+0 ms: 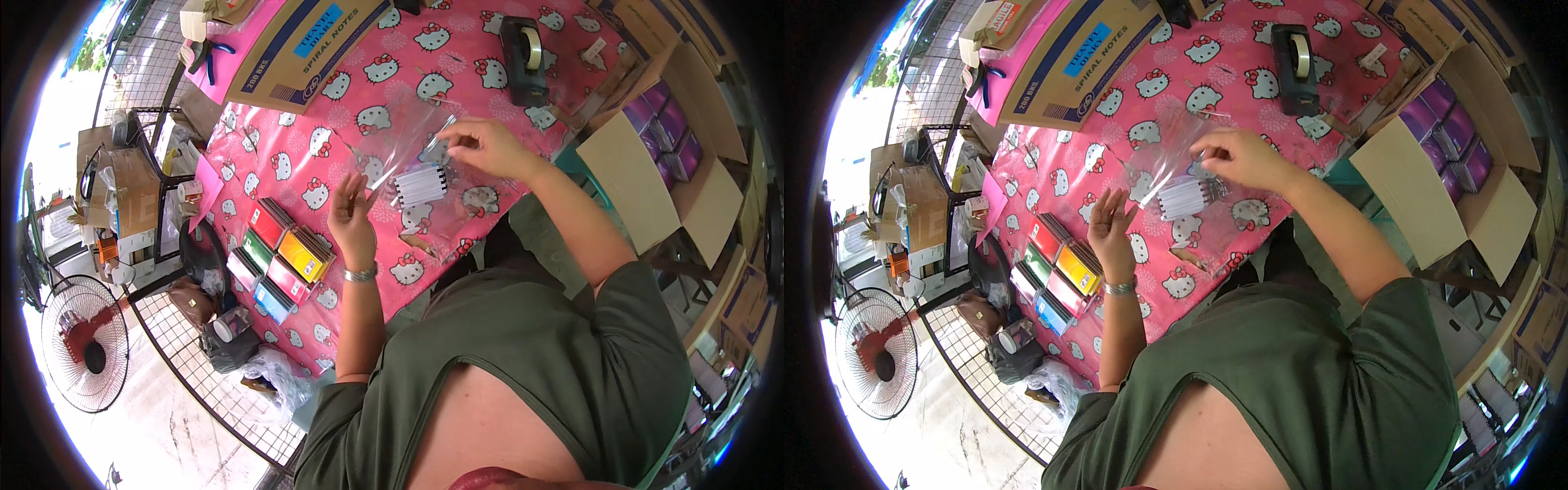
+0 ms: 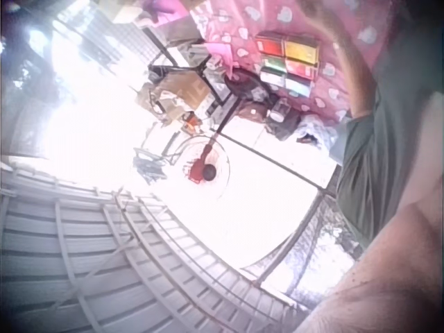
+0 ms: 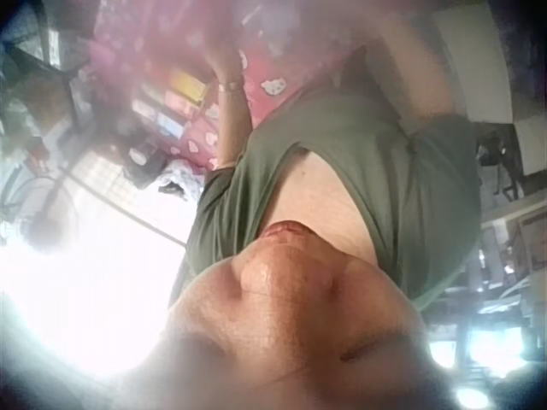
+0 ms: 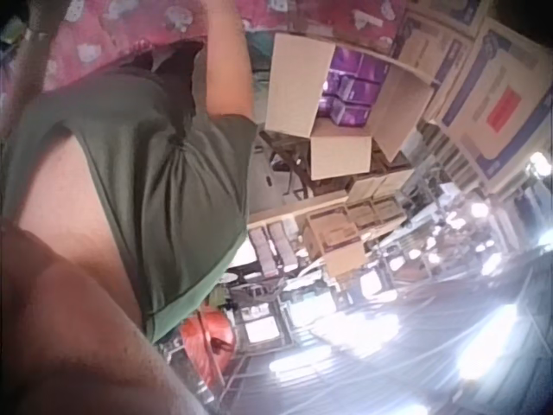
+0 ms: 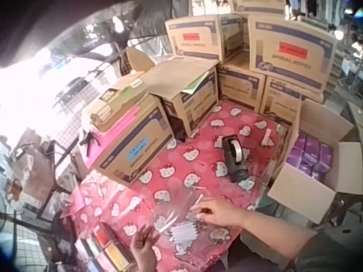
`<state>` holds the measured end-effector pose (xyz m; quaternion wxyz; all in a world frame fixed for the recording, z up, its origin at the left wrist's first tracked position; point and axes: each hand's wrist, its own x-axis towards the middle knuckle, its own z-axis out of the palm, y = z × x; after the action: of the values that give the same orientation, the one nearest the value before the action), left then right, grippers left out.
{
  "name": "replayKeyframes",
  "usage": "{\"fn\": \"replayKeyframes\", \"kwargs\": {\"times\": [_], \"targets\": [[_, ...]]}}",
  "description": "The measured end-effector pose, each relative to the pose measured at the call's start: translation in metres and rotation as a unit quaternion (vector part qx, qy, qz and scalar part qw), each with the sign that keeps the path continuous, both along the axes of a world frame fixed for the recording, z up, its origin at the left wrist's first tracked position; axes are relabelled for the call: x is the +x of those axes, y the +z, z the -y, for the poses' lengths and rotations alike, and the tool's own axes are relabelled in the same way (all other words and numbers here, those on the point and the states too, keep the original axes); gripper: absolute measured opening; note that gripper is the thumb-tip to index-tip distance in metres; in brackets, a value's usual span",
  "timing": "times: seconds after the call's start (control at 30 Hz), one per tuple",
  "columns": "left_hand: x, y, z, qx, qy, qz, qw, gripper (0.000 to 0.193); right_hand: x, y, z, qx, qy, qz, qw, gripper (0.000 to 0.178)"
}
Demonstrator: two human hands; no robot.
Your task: The person organizes small notebooks by color, gathers a stack of notebooks, and places them into a clear plastic adhesive bag.
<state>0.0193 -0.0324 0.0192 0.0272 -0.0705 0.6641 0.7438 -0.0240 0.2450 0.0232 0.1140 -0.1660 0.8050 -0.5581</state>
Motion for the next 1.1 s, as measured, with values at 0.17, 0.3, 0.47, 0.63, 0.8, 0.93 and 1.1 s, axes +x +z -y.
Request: {"fn": "replayKeyframes", "kwargs": {"times": [0.17, 0.3, 0.47, 0.63, 0.8, 0.93, 1.1], "targets": [[-0.019, -0.065, 0.015, 0.126, -0.255, 0.169, 0.944, 0.05, -0.007, -0.058, 0.021, -0.039, 0.142, 0.118, 0.982, 0.042], [-0.035, -0.075, 0.008, 0.082, -0.25, 0.203, 0.943, 0.046, -0.017, -0.054, 0.029, -0.005, 0.154, 0.08, 0.985, 0.029], [-0.037, -0.059, -0.015, -0.283, -0.192, -0.078, 0.936, 0.025, -0.006, -0.053, 0.048, 0.014, 0.048, -0.067, 0.996, 0.015], [-0.024, -0.025, -0.023, -0.393, -0.222, -0.15, 0.879, 0.022, 0.02, -0.042, 0.046, 0.054, 0.039, -0.133, 0.989, 0.019], [-0.015, -0.003, 0.006, -0.337, -0.392, -0.184, 0.836, 0.05, 0.041, -0.031, 0.033, 0.094, 0.078, -0.28, 0.952, 0.031], [-0.017, -0.041, 0.012, -0.393, -0.342, -0.226, 0.823, 0.043, 0.055, -0.042, 0.056, 0.168, 0.009, -0.24, 0.956, 0.024], [-0.017, -0.044, -0.014, -0.411, -0.163, -0.139, 0.886, 0.018, 0.051, -0.04, 0.074, 0.162, -0.148, -0.089, 0.971, 0.015]]}}
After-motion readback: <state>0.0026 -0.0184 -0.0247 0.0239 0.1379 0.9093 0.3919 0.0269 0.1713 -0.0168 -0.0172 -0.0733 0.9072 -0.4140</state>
